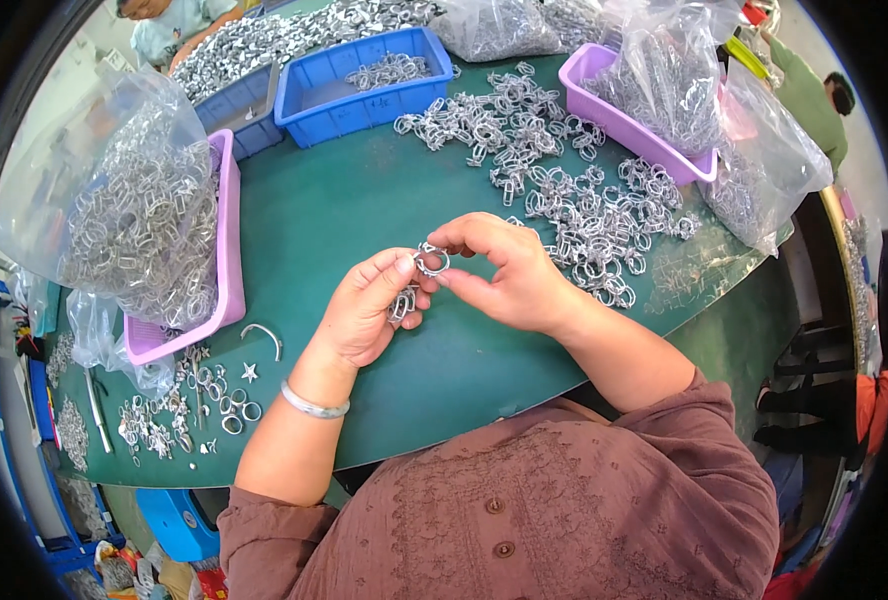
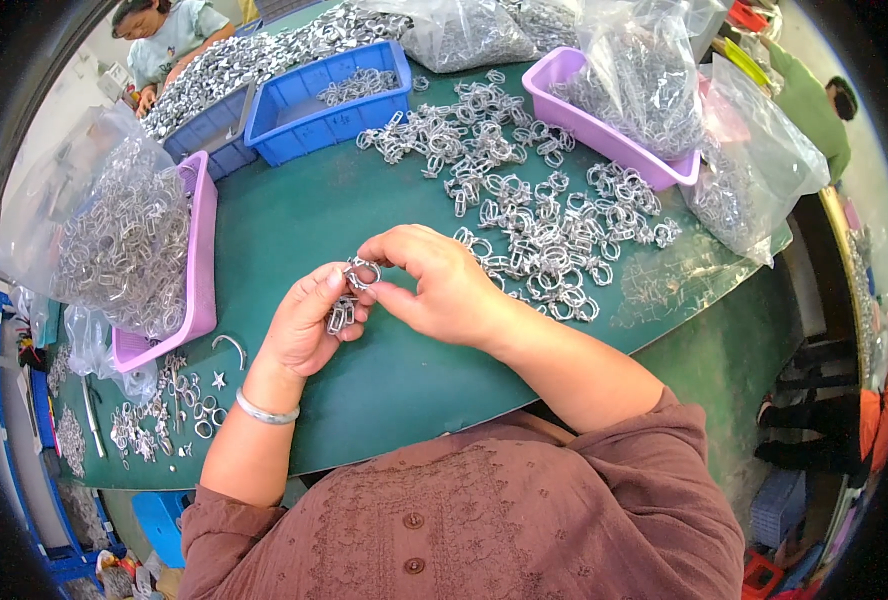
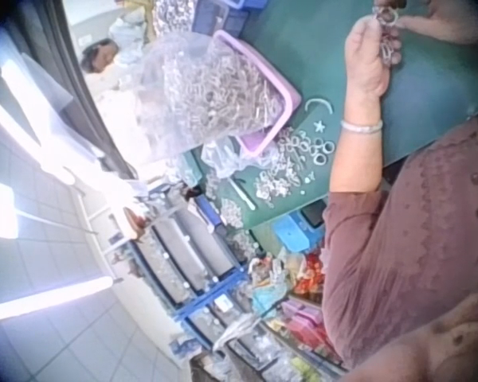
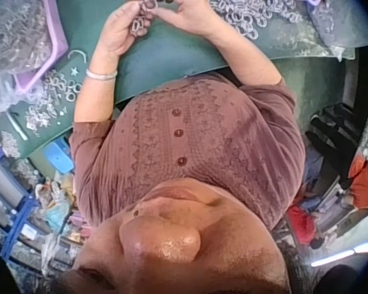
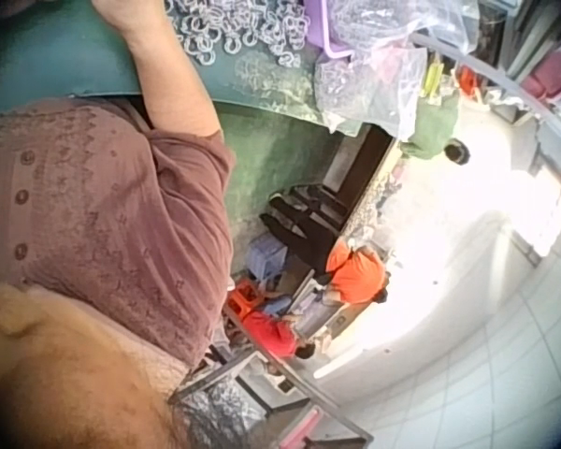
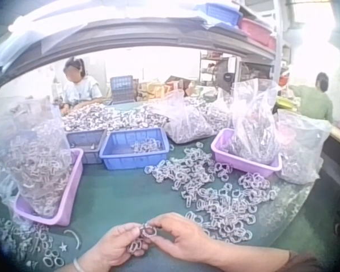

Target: The person assembles small metal clasps by connecting the components together by hand and packs the parts into plastic bags.

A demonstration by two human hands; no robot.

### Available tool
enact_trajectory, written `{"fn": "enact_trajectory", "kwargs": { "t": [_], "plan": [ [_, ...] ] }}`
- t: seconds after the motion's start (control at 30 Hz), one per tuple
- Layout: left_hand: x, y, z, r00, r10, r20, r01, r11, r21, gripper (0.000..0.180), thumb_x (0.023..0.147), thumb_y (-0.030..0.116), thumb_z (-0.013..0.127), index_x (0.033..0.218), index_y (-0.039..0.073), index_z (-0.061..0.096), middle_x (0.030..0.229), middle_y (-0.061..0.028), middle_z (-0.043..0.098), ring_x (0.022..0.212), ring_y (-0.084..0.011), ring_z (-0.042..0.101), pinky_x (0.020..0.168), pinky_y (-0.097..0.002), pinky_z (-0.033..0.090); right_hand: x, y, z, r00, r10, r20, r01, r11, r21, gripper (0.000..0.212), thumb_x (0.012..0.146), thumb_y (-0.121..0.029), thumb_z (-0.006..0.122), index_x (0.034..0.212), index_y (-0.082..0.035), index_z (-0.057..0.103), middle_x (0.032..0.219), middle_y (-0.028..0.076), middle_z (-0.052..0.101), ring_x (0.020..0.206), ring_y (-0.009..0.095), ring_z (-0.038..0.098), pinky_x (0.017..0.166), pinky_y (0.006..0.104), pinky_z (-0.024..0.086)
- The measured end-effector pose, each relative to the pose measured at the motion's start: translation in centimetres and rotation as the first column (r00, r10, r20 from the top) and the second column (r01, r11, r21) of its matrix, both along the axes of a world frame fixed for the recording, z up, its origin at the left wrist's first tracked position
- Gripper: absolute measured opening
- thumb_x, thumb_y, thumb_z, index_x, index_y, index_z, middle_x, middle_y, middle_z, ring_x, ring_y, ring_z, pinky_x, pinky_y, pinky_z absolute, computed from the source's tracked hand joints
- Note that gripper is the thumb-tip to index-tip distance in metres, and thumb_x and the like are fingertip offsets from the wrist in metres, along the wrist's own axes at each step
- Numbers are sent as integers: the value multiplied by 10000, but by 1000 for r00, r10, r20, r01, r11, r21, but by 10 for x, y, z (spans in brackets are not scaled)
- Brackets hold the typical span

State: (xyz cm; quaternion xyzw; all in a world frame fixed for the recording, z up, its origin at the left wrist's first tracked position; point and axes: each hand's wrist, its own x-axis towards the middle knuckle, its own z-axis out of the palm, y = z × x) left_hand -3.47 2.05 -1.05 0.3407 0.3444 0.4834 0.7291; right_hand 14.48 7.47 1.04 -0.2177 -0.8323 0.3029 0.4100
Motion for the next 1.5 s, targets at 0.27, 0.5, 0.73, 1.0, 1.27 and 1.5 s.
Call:
{"fn": "enact_trajectory", "kwargs": {
  "t": [0.27, 0.5, 0.73, 1.0, 1.27, 1.5],
  "plan": [
    [2, -1, 6, 998, 54, 15, -53, 997, -52, 236, 886, 258, 494, 973, 63, 593, 780, 6, 569, 656, -65, 499, 517, -186, 389, 2, 1, -2, 1000, -11, -1, 11, 968, -249, 268, 741, -101, 642, 982, -10, 571, 855, 78, 615, 778, 154, 594, 638, 266, 461],
    [3, -2, 7, 997, 79, 15, -78, 994, -80, 246, 889, 268, 488, 936, 59, 608, 760, -1, 568, 647, -71, 498, 512, -185, 385, 3, 3, -4, 997, 75, -4, -70, 918, -389, 217, 763, -91, 618, 963, -13, 590, 802, 47, 613, 732, 100, 573, 605, 230, 447],
    [2, -1, 6, 996, 88, 20, -86, 991, -102, 259, 889, 281, 486, 915, 56, 612, 737, -8, 566, 621, -74, 495, 499, -188, 382, 2, 2, -3, 996, 87, 8, -75, 899, -431, 209, 774, -80, 606, 969, -9, 589, 790, 43, 615, 711, 97, 572, 601, 226, 446],
    [2, -2, 6, 996, 80, 26, -77, 992, -104, 242, 881, 268, 501, 923, 57, 613, 747, 4, 573, 634, -64, 507, 507, -187, 398, 3, 2, -6, 996, 86, -33, -92, 890, -447, 225, 792, -103, 605, 982, 16, 581, 778, 43, 610, 694, 81, 551, 607, 220, 445],
    [3, -2, 5, 997, 79, 5, -79, 994, -77, 234, 879, 262, 505, 930, 61, 614, 746, 5, 569, 633, -65, 505, 505, -186, 395, 3, 4, -5, 995, 96, -19, -93, 870, -484, 232, 799, -92, 594, 1002, 20, 576, 806, 50, 613, 723, 86, 552, 642, 227, 448],
    [3, -2, 6, 993, 117, 2, -116, 985, -128, 239, 876, 277, 510, 908, 67, 618, 721, 8, 567, 622, -64, 503, 498, -186, 385, 3, 2, -4, 988, 121, -91, -151, 817, -557, 233, 818, -63, 559, 1030, 33, 558, 854, 68, 616, 777, 95, 562, 690, 240, 460]
  ]
}}
